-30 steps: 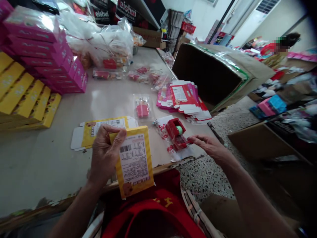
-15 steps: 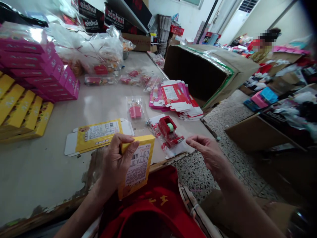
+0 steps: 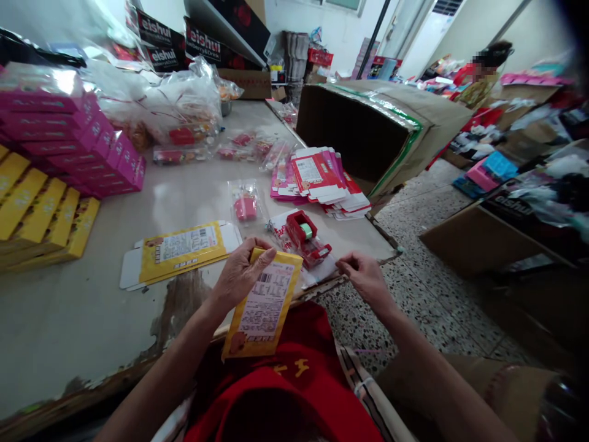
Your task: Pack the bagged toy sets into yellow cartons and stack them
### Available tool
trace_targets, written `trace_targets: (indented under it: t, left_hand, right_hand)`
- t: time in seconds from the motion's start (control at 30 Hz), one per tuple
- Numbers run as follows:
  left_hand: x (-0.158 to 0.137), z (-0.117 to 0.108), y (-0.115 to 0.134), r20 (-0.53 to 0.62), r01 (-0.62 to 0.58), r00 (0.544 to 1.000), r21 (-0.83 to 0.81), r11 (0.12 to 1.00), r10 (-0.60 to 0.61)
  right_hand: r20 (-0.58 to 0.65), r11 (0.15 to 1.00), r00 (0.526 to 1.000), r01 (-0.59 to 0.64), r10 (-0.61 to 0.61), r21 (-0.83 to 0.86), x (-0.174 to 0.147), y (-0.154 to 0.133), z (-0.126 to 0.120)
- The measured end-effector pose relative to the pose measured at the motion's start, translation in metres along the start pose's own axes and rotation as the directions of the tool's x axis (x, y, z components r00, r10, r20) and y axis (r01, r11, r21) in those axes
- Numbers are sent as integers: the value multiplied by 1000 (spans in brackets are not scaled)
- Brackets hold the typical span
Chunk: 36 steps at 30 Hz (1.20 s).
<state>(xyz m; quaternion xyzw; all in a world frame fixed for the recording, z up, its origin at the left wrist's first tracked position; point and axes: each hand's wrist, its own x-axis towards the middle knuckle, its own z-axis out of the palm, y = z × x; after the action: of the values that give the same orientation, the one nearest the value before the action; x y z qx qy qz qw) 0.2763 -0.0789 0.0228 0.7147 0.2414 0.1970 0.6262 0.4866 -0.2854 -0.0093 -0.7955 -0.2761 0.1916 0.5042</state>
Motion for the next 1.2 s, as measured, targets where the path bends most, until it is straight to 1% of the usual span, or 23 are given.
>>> trace_targets:
  t: [0.07, 0.1, 0.13, 0.23, 0.3, 0.37, 0.43, 0.5, 0.57, 0.67, 0.7, 0.77, 0.83, 0.87, 0.93, 0.97, 1.0, 1.03, 1.07, 1.1, 1.13, 1.17, 1.2]
  left_hand:
    - [7, 3, -6, 51, 9, 999, -44, 999, -6]
    - [10, 5, -9, 72, 4, 997, -54, 999, 0]
    - [13, 7, -10, 91, -4, 996, -60, 998, 10]
    - [17, 14, -10, 154, -48, 986, -78, 996, 60]
    - [17, 16, -9, 180, -79, 979, -103, 992, 97]
    - [16, 15, -8, 194, -107, 972, -126, 986, 130]
    - [14, 12, -8, 198, -125, 968, -141, 982, 151]
    - [14, 8, -10, 213, -131, 963, -169, 977, 166]
    - [13, 6, -11, 237, -127, 956, -197, 972, 172]
    - [9, 7, -13, 230, -95, 961, -239, 966, 151]
    - [6, 8, -12, 238, -68, 962, -259, 963, 132]
    - [-4, 6, -9, 277, -13, 956, -305, 952, 102]
    - [-17, -6, 1, 290, 4, 952, -318, 948, 94]
    - [-25, -16, 9, 269, -9, 958, -311, 950, 97]
    - [-43, -48, 27, 166, -103, 974, -273, 957, 152]
    - [-52, -68, 37, 95, -182, 973, -238, 954, 209]
    - [-60, -90, 45, 8, -285, 956, -183, 941, 292]
    - [-68, -112, 51, -80, -389, 921, -97, 916, 382]
    - [-76, -133, 53, -157, -450, 881, 6, 893, 446]
    - [-83, -152, 51, -202, -486, 845, 98, 868, 496]
    - [-91, -170, 45, -223, -492, 825, 170, 854, 520]
    - [-99, -186, 34, -219, -476, 827, 220, 852, 518]
    - [-108, -200, 18, -199, -446, 843, 259, 857, 499]
  right_hand:
    - [117, 997, 991, 66, -70, 39, -6, -20, -15]
    - [212, 992, 970, 110, -122, 65, -9, -35, -21]
    - [317, 984, 932, 155, -177, 91, -11, -51, -25]
    - [580, 951, 755, 273, -304, 144, -6, -98, -23]
    - [693, 924, 629, 351, -353, 151, 5, -120, -11]
    - [757, 891, 539, 436, -369, 125, 17, -132, 3]
    - [789, 850, 488, 521, -375, 81, 27, -137, 17]
    - [820, 824, 451, 566, -353, 43, 33, -138, 27]
    - [857, 837, 408, 545, -314, 47, 37, -138, 33]
    - [898, 895, 359, 439, -253, 77, 43, -134, 36]
    - [907, 917, 357, 392, -223, 71, 45, -132, 38]
    - [907, 958, 401, 287, -133, 14, 48, -125, 43]
    - [882, 979, 471, 188, -22, -76, 51, -119, 53]
    - [858, 978, 513, 169, 17, -121, 53, -117, 60]
    - [802, 953, 596, 223, 31, -203, 63, -118, 78]
    - [772, 915, 636, 305, 12, -265, 71, -121, 89]
    - [738, 848, 675, 400, -16, -348, 83, -126, 103]
    - [705, 759, 708, 479, -38, -440, 98, -133, 118]
    - [677, 660, 734, 533, -49, -530, 114, -140, 134]
    - [650, 569, 758, 556, -49, -606, 132, -147, 153]
    - [627, 513, 778, 556, -43, -655, 150, -153, 173]
    - [609, 475, 792, 549, -34, -688, 167, -157, 193]
    - [598, 450, 801, 542, -22, -710, 182, -160, 213]
